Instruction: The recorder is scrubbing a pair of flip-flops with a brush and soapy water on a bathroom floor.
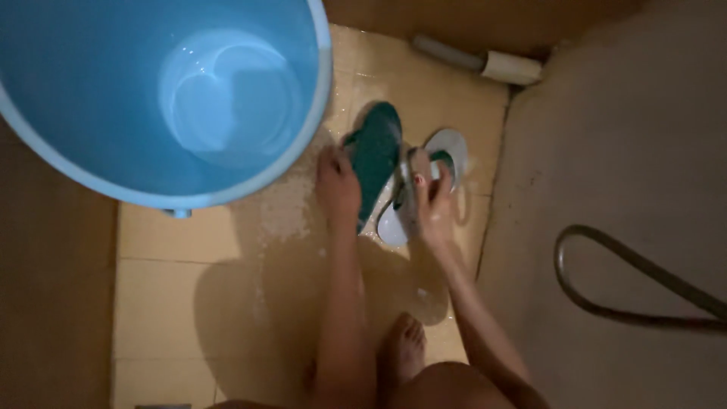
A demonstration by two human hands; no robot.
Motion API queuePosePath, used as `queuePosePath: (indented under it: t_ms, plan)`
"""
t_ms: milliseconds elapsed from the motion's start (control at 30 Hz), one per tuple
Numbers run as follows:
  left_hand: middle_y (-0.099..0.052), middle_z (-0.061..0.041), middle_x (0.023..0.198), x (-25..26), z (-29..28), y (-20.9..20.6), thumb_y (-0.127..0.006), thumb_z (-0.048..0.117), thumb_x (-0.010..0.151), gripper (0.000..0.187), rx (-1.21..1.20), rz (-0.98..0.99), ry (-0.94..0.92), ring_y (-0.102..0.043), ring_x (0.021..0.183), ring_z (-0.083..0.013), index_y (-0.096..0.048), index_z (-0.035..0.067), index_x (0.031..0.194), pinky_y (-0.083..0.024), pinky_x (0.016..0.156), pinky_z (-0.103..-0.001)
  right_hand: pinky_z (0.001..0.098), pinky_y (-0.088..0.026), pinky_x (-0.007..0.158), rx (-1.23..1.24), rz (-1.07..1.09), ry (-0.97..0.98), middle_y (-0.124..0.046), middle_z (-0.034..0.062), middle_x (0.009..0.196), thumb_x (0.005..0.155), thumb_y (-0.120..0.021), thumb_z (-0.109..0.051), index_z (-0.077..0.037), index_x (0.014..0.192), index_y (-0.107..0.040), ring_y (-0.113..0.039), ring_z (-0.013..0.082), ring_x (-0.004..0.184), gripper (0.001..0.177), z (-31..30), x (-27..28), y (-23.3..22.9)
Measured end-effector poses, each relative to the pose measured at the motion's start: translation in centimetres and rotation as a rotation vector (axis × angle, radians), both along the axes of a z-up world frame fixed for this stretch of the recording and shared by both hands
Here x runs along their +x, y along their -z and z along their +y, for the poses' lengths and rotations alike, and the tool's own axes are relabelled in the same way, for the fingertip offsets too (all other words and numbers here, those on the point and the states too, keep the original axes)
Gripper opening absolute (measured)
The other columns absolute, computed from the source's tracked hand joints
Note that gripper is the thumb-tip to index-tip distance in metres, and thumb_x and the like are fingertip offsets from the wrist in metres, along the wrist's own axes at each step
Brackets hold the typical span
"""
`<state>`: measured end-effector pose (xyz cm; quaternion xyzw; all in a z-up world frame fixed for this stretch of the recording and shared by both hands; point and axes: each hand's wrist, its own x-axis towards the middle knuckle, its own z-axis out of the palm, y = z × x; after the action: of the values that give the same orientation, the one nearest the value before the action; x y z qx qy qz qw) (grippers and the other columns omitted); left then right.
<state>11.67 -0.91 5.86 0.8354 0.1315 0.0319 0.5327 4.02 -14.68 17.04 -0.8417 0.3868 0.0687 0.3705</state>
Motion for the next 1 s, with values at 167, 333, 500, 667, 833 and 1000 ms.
queuePosePath:
  t_ms: [167,333,500,667,833,1000]
  plan:
    - [-0.069,-0.022,0.118,-2.6,1.4,-3.1,-0.048,0.043,0.105,0.043,0.107,0.533,0.061,-0.064,0.105,-0.0471,-0.059,0.012,0.133,-0.049,0.086,-0.057,0.0510,-0.055,0.086,-0.236,-0.384,-0.479,-0.060,0.0302,0.128,0.111,-0.054,-0.028,-0.008,0.157,-0.038,-0.063,0.0460,0.107,0.052,4.1,-3.4,6.0]
    - [-0.072,-0.023,0.116,-4.3,2.5,0.1,-0.044,0.038,0.106,0.041,0.145,0.284,0.116,-0.066,0.101,-0.0475,-0.063,0.010,0.130,-0.050,0.083,-0.057,0.0479,-0.057,0.070,-0.625,-0.312,-0.922,-0.062,0.0225,0.124,0.099,-0.061,-0.023,-0.022,0.154,-0.046,-0.064,0.0399,0.088,0.058,2.6,3.8,7.1]
    - [-0.071,-0.027,0.106,-4.0,2.3,-0.3,-0.047,0.039,0.108,0.042,0.165,0.254,0.101,-0.066,0.094,-0.0495,-0.066,0.006,0.128,-0.052,0.079,-0.056,0.0451,-0.059,0.071,-0.706,-0.440,-0.938,-0.066,0.0204,0.136,0.096,-0.059,-0.015,-0.016,0.155,-0.050,-0.065,0.0375,0.090,0.060,1.0,11.3,5.5]
    - [-0.073,-0.024,0.107,-3.0,2.9,1.5,-0.046,0.039,0.107,0.041,0.152,0.194,0.113,-0.069,0.094,-0.0454,-0.068,0.010,0.123,-0.054,0.078,-0.054,0.0469,-0.058,0.065,-0.566,-0.381,-0.793,-0.067,0.0232,0.117,0.101,-0.066,-0.031,-0.022,0.150,-0.053,-0.068,0.0378,0.084,0.052,3.4,2.1,6.9]
    - [-0.073,-0.025,0.104,-3.4,3.0,0.4,-0.048,0.041,0.105,0.041,0.195,0.286,0.146,-0.069,0.091,-0.0452,-0.070,0.015,0.127,-0.053,0.078,-0.056,0.0490,-0.057,0.063,-0.670,-0.292,-0.840,-0.066,0.0251,0.110,0.102,-0.057,-0.017,-0.018,0.163,-0.041,-0.068,0.0410,0.080,0.063,1.2,7.4,7.7]
    - [-0.075,-0.023,0.112,-3.8,3.3,0.8,-0.057,0.048,0.108,0.045,0.033,0.098,0.171,-0.070,0.103,-0.0430,-0.070,0.010,0.130,-0.057,0.089,-0.049,0.0518,-0.058,0.064,-0.696,-0.297,-0.641,-0.068,0.0235,0.103,0.100,-0.063,-0.045,-0.024,0.155,-0.041,-0.070,0.0430,0.081,0.063,-1.3,12.2,12.2]
